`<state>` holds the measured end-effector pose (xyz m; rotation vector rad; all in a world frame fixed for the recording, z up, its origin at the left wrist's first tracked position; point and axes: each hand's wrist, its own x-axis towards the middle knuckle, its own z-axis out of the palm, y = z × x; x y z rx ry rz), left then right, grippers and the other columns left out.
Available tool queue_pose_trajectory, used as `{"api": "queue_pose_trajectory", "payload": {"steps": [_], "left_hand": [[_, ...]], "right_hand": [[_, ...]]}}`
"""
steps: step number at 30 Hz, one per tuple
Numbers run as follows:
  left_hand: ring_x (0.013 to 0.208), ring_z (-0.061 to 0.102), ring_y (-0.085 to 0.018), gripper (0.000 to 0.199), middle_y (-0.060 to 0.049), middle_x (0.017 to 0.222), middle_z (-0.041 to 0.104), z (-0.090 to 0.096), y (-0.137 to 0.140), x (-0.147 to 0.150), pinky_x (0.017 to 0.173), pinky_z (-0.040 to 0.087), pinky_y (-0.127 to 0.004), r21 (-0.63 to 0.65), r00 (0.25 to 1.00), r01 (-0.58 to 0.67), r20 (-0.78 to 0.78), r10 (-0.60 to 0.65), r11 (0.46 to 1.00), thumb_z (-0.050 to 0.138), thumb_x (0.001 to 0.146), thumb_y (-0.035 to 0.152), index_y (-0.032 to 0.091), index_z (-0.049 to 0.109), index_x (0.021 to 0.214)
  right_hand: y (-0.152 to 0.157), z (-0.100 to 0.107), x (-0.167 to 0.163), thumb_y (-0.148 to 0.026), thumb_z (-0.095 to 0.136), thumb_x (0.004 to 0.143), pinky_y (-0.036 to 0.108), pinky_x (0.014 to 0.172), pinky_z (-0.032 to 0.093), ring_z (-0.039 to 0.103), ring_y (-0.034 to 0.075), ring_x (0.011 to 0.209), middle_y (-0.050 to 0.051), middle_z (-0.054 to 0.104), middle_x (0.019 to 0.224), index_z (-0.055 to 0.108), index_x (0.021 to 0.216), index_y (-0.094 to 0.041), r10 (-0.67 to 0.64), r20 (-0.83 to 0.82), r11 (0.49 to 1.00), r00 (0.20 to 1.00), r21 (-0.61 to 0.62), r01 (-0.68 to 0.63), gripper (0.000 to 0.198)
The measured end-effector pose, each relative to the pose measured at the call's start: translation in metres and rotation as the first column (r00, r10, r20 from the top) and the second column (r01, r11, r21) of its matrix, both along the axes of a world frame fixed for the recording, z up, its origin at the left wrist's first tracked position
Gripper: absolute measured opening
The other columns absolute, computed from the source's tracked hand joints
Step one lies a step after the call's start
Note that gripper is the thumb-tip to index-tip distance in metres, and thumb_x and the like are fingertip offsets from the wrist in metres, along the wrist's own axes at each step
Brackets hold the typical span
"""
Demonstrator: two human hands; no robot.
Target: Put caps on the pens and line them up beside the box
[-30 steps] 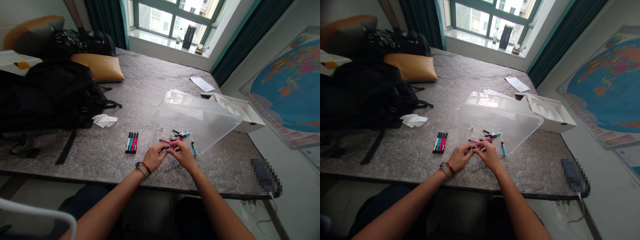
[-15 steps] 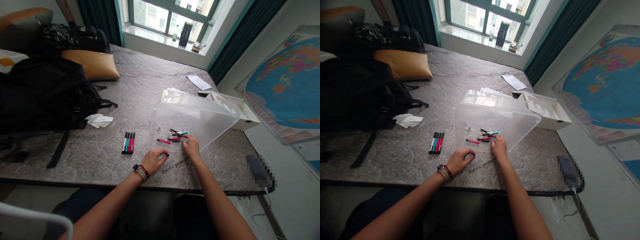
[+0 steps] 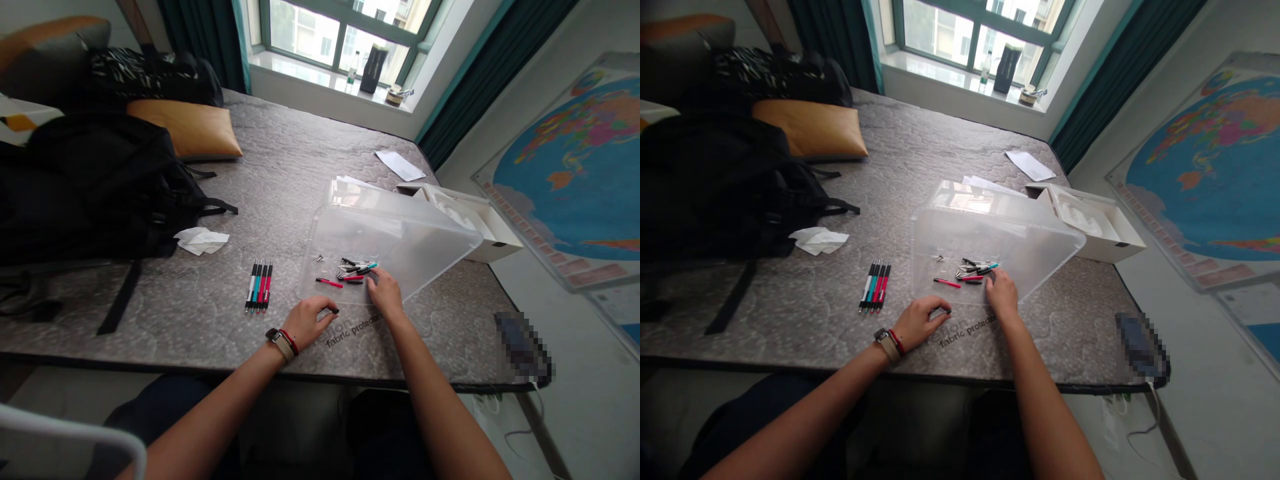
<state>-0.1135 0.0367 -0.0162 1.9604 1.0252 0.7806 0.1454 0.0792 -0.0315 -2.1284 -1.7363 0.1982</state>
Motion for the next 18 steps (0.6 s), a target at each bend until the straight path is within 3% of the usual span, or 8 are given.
{"api": "queue_pose_trajectory", "payload": {"steps": [18], "left_hand": [[0.090, 0.066, -0.020, 0.012, -0.003, 0.095, 0.072, -0.0009, 0.0027, -0.0019, 0.082, 0.050, -0.031, 0.007, 1.000, -0.015, 0.019, 0.015, 1.000, 0.064, 0.084, 0.024, 0.021, 0.069, 0.095]], "right_hand": [[0.0022, 0.0009, -0.0036, -0.021, 0.051, 0.086, 0.042, 0.106, 0.041, 0.056, 0.026, 0.121, 0.014, 0.063, 0.127, 0.064, 0.117, -0.016, 0.034, -0.042, 0.995, 0.999, 0.094, -0.030, 0.035]]}}
